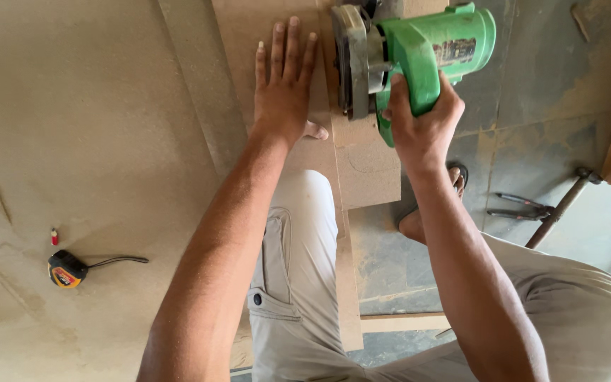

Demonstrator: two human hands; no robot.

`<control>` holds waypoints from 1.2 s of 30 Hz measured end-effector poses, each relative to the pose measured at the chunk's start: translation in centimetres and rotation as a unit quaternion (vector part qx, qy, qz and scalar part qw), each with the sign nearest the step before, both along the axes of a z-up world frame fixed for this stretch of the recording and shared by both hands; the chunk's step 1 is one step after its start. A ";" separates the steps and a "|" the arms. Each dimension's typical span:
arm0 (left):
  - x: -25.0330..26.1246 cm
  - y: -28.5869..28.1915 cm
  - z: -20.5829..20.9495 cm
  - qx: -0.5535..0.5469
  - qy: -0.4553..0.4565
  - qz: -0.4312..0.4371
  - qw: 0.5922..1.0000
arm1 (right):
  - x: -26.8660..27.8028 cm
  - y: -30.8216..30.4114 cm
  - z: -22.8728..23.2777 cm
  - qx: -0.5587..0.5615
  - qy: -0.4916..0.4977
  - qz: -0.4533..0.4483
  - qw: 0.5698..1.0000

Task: The person cuts a large board with a circular saw, moves wood pieces, and then marks lines on a board with a pencil.

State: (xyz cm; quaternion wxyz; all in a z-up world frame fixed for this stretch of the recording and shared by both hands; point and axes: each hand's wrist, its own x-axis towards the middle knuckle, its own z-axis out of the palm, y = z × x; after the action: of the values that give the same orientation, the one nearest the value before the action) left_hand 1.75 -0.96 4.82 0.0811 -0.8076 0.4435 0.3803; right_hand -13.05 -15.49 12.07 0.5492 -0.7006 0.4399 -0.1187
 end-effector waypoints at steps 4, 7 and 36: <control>0.0 -0.1 -0.1 0.011 0.006 -0.003 1.000 | -1.4 0.9 0.8 0.007 0.020 -0.003 1.000; 0.0 -0.2 0.1 0.015 0.011 0.005 1.000 | -1.9 1.2 1.1 0.013 0.031 -0.007 0.999; -0.2 -0.2 -1.4 0.045 0.051 0.019 0.998 | -5.5 3.4 2.8 0.027 0.069 0.007 0.997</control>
State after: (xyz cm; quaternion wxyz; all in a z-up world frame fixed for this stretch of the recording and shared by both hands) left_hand 1.59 -1.14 3.43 0.0870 -0.7911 0.4141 0.4417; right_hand -18.59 -12.11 14.92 0.5371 -0.6951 0.4748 -0.0535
